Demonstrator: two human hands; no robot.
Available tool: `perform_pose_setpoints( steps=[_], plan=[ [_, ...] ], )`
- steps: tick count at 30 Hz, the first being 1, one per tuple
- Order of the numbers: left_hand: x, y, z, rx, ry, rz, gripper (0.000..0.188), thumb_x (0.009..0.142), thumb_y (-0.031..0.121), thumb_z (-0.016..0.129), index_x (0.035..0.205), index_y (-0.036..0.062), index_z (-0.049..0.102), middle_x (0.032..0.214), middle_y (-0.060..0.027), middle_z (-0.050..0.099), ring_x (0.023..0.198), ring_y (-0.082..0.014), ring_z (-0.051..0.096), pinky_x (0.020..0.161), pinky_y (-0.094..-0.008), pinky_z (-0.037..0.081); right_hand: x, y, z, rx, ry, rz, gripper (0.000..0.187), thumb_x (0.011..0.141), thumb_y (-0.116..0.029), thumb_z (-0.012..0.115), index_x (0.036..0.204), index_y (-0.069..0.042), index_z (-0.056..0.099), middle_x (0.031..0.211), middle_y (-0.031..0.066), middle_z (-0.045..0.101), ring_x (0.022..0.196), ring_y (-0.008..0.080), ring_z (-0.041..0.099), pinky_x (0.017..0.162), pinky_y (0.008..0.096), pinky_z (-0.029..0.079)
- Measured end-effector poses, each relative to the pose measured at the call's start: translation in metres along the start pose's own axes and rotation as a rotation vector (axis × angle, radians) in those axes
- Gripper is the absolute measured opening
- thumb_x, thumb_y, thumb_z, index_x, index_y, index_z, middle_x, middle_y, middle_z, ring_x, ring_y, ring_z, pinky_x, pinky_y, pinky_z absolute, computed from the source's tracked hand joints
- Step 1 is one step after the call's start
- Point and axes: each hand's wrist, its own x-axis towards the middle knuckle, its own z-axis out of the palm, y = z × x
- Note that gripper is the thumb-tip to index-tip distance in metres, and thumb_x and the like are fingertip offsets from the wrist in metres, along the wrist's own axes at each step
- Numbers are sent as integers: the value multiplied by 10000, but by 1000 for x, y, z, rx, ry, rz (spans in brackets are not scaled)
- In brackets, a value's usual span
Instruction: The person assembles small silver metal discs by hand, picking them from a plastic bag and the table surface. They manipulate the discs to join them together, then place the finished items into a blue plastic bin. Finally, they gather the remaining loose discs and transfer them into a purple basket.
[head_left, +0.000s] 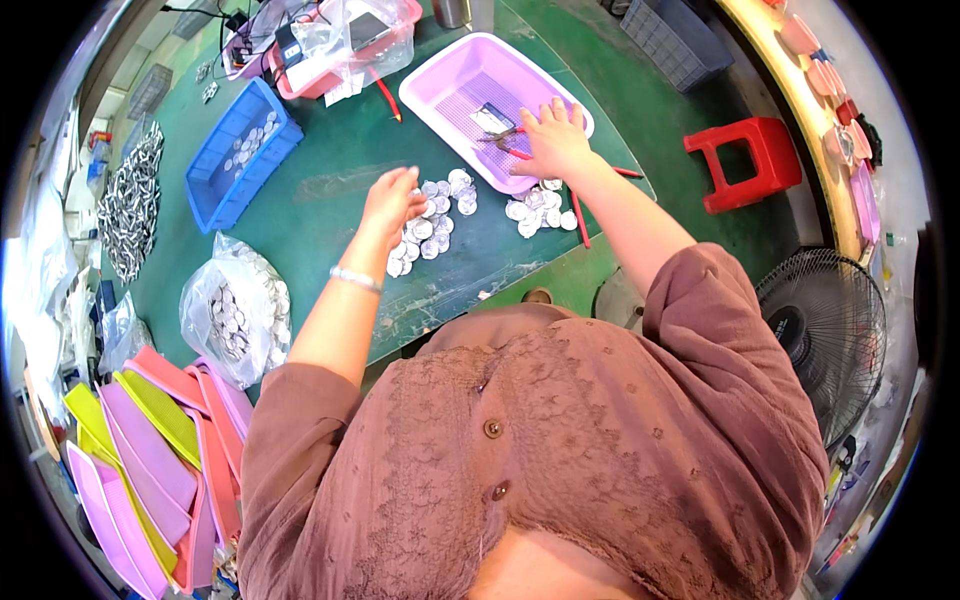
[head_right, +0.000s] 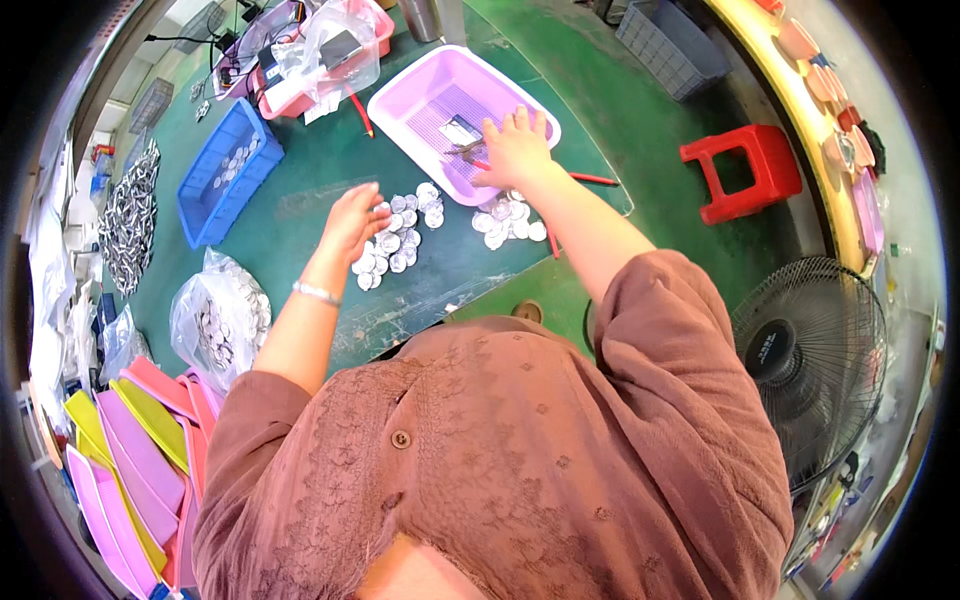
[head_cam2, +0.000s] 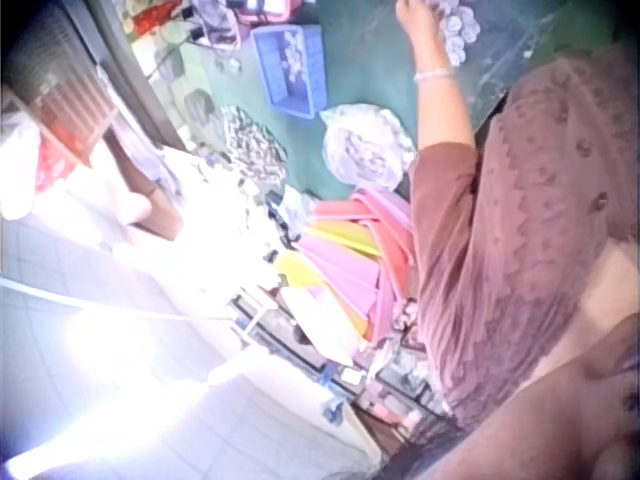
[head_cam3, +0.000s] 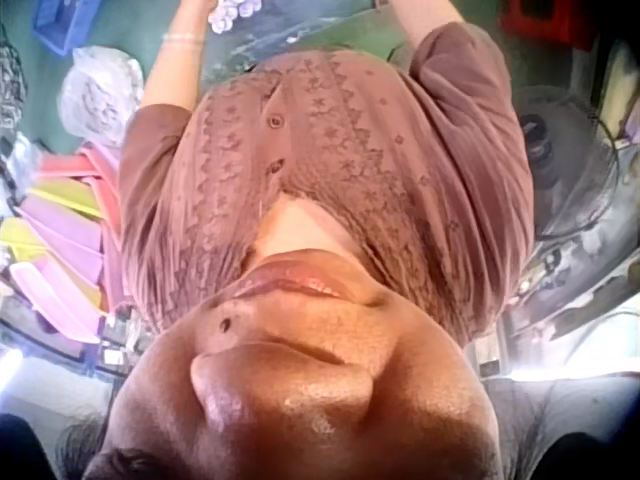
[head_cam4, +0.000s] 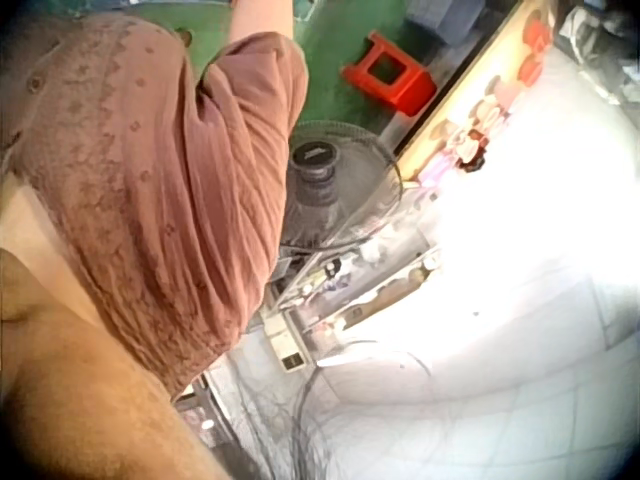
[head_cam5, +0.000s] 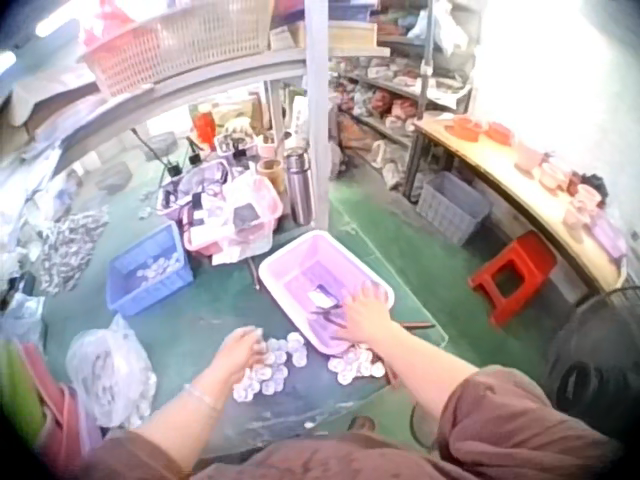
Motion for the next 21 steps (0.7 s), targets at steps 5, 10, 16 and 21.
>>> perform_pose_setpoints(
  steps=[5, 10, 16, 21],
  plan=[
    [41, 28, 47, -91, -38, -187, 542, 818, 338, 549, 1181, -30, 384, 1140, -191, 399, 883, -311, 523, 687, -374, 491, 19, 5, -16, 182, -398, 20, 625, 633, -279, 632, 1197, -100, 432, 1056, 198, 521, 1032, 350, 483, 952, 471, 303],
    [90, 21, 64, -39, -101, -208, 313, 788, 159, 564, 1000, -65, 506, 839, -112, 591, 719, -237, 612, 644, -347, 528, 26, 38, -51, 531, -72, 220, 579, 639, -271, 634, 1162, -85, 471, 1052, 210, 505, 999, 347, 490, 860, 380, 416],
    [76, 36, 62, -65, -131, -160, 269, 717, -1, 508, 967, -100, 507, 884, -151, 581, 757, -257, 611, 653, -345, 528, 39, 108, -14, 532, -11, 678, 648, 664, -392, 657, 1202, -94, 453, 1109, 210, 468, 1045, 327, 462, 890, 375, 399],
    [-6, 49, 0, -102, -104, -87, 284, 679, 11, 504, 943, -89, 534, 840, -121, 594, 723, -222, 591, 628, -313, 488, 55, 88, 36, 471, -52, 476, 640, 667, -393, 666, 1198, -104, 454, 1123, 211, 443, 1070, 355, 412, 896, 401, 380]
  ],
)
